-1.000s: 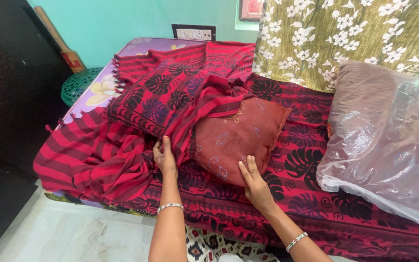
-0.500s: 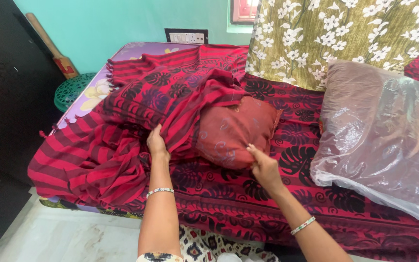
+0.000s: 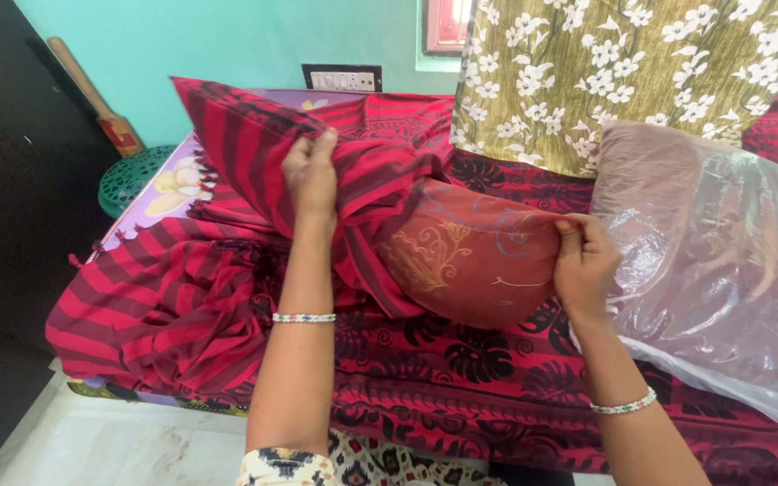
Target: The person removes a pillow from a plastic bag and places it on a bed. They then attempt to fit a red patterned pillowcase onto the pillow, repeatedly adjusting and smoothing the fabric. The person struggles to get the pillowcase to fit properly, eventually giving up and leaving the pillowcase partially on the pillow.
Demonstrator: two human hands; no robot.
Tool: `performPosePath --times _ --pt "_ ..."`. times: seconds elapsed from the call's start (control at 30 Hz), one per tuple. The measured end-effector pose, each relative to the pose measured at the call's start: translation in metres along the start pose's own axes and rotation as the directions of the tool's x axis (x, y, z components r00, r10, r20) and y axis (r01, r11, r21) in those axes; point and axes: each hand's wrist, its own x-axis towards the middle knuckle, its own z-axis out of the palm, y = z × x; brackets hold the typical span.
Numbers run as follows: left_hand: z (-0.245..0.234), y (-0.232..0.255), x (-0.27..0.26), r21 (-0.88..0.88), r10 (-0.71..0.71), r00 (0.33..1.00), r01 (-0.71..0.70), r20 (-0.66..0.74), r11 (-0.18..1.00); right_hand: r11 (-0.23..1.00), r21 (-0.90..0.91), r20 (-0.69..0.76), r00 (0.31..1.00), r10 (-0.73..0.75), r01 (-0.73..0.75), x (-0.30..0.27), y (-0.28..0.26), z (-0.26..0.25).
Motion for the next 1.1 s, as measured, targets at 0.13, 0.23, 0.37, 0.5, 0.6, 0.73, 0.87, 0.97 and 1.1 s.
performPosePath --times 0.13,0.23,0.37,0.5,0.6,0.73,0.87,0.97,1.1 --pt "0.029 0.002 -0.005 0.246 0.03 0.999 -0.025 -0.02 0.969 0.996 -0.042 -0.078 0.994 0.079 -0.083 0.015 0.023 0.0" --pt "0.038 -0.004 -0.029 0.261 0.19 0.96 -0.241 0.204 0.935 0.984 -0.101 -0.138 0.982 0.132 -0.147 0.023 0.046 0.011" --pt "0.041 -0.029 -0.061 0.461 0.534 0.738 -0.675 0.412 0.577 0.983 -0.167 -0.168 0.984 0.052 -0.08 0.014 0.07 0.013" --pt "0.039 -0.06 -0.062 0.67 0.447 0.765 -0.633 0.463 0.389 0.977 -0.206 -0.097 0.995 0.036 -0.056 -0.021 0.09 0.017" --pt "0.042 -0.075 -0.047 0.731 0.389 0.796 -0.592 0.464 0.339 0.997 -0.076 0.076 0.997 0.007 -0.001 -0.061 0.11 0.021" --pt "0.045 -0.082 -0.043 0.737 0.39 0.805 -0.579 0.447 0.35 0.998 0.043 0.275 0.961 0.034 -0.048 -0.101 0.147 0.03" --pt "0.051 -0.083 -0.04 0.777 0.356 0.829 -0.542 0.432 0.318 0.938 0.17 0.436 0.877 0.204 -0.303 -0.122 0.169 0.037" --pt "0.055 -0.085 -0.04 0.794 0.316 0.843 -0.525 0.435 0.307 0.841 0.282 0.535 0.803 0.262 -0.462 -0.13 0.166 0.038" --pt "0.047 -0.092 -0.058 0.758 0.335 0.832 -0.547 0.443 0.355 0.924 0.088 0.489 0.824 0.285 -0.372 -0.134 0.157 0.042"
